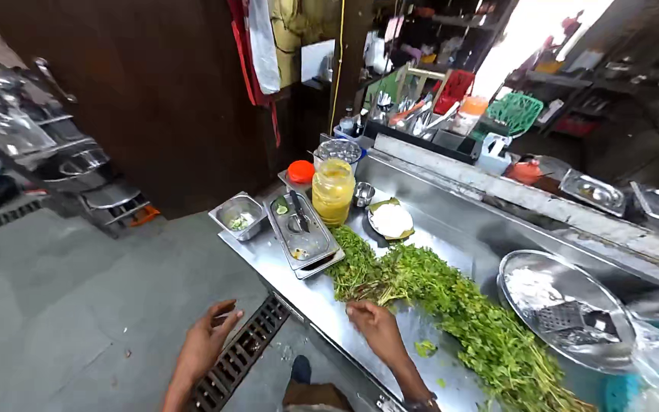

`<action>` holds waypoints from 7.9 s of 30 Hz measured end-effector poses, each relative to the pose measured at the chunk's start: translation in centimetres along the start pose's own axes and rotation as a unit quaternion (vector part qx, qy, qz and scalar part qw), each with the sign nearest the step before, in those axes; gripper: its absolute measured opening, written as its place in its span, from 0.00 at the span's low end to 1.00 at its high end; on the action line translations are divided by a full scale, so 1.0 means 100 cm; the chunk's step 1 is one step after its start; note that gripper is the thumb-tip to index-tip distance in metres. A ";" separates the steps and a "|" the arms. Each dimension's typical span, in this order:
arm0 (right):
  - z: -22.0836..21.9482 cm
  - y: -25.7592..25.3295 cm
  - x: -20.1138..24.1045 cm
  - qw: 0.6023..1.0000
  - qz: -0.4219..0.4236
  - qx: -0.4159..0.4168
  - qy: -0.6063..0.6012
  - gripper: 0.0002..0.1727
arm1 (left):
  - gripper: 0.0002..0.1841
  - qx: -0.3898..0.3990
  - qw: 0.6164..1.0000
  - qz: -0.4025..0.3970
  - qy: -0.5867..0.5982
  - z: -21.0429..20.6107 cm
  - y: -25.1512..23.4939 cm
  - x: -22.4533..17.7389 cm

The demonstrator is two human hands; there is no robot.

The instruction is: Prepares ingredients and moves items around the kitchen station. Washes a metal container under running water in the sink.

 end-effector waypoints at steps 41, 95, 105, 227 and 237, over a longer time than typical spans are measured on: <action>-0.014 -0.273 0.118 0.885 -0.122 -0.449 0.003 0.33 | 0.61 0.383 0.864 -0.308 -0.113 -0.016 -0.454 -0.197; 0.159 -0.486 -0.032 0.897 -0.124 -0.325 0.271 0.62 | 0.58 0.137 0.733 -0.515 -0.423 -0.180 -0.419 -0.318; 0.200 -0.311 -0.083 0.872 -0.297 -0.361 0.146 0.28 | 0.58 0.102 0.793 -0.449 -0.398 -0.241 -0.420 -0.357; -0.141 -0.310 0.123 0.973 -0.048 -0.079 0.211 0.18 | 0.18 0.205 0.974 0.070 -0.060 0.127 -0.440 0.019; -0.079 -0.159 0.075 0.873 -0.312 -0.340 0.155 0.24 | 0.27 0.202 0.955 -0.165 -0.137 0.097 -0.462 -0.073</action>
Point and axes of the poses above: each hand's wrist, its own y-axis away from the middle knuckle, its own z-axis out of the back of the hand, x = y × z, the point moved 2 cm from there along -y, towards the middle knuckle, and after that the axes turned 3 degrees about x, right-handed, at the moved point
